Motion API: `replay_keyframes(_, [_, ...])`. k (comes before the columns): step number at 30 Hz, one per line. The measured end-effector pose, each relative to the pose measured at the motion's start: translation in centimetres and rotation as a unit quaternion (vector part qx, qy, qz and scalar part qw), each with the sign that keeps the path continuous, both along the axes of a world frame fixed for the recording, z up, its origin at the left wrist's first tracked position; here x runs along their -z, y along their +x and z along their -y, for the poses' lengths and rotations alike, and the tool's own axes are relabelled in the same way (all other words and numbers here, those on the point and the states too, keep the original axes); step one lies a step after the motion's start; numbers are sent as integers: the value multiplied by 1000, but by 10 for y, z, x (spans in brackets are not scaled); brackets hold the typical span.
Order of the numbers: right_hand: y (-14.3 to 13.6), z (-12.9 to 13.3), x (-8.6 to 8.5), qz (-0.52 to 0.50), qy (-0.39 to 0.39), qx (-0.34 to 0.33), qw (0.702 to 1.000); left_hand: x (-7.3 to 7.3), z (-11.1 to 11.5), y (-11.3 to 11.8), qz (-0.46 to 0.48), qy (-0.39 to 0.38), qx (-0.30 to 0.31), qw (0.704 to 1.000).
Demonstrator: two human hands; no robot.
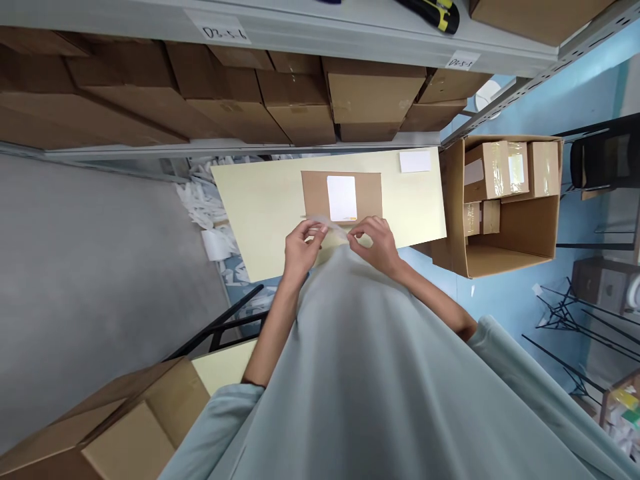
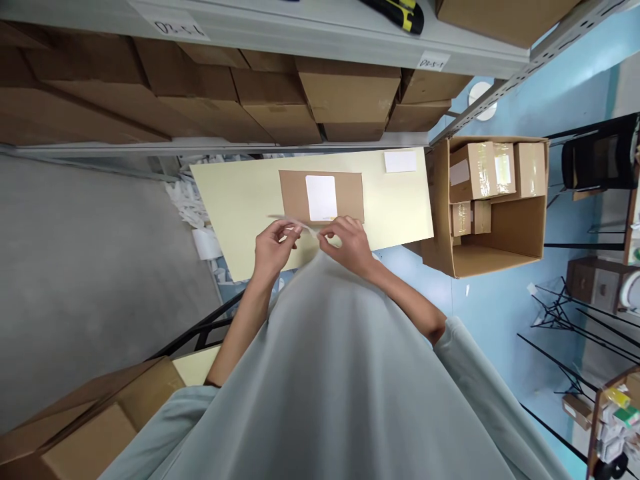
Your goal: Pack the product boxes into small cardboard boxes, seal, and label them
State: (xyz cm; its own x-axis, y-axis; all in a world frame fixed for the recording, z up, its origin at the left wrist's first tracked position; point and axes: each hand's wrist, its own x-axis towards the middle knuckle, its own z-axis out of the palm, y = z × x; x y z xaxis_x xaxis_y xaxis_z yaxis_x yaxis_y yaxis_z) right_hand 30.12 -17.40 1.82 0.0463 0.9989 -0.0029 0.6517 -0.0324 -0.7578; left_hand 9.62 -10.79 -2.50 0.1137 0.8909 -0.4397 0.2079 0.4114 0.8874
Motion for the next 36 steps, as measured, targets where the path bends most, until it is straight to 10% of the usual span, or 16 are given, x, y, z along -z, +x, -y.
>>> replay_keyframes(15, [36,-47,38,-263,-146,160,940,19,-40,15,-55,44,81,994])
replay_keyframes(25, [29,-77,80,-57,-259,212,941,62,-68,37,-237,42,128,962])
replay_keyframes(36, [17,-94,75,60,-327,185,925,63,-77,47,-286,-19,106,952])
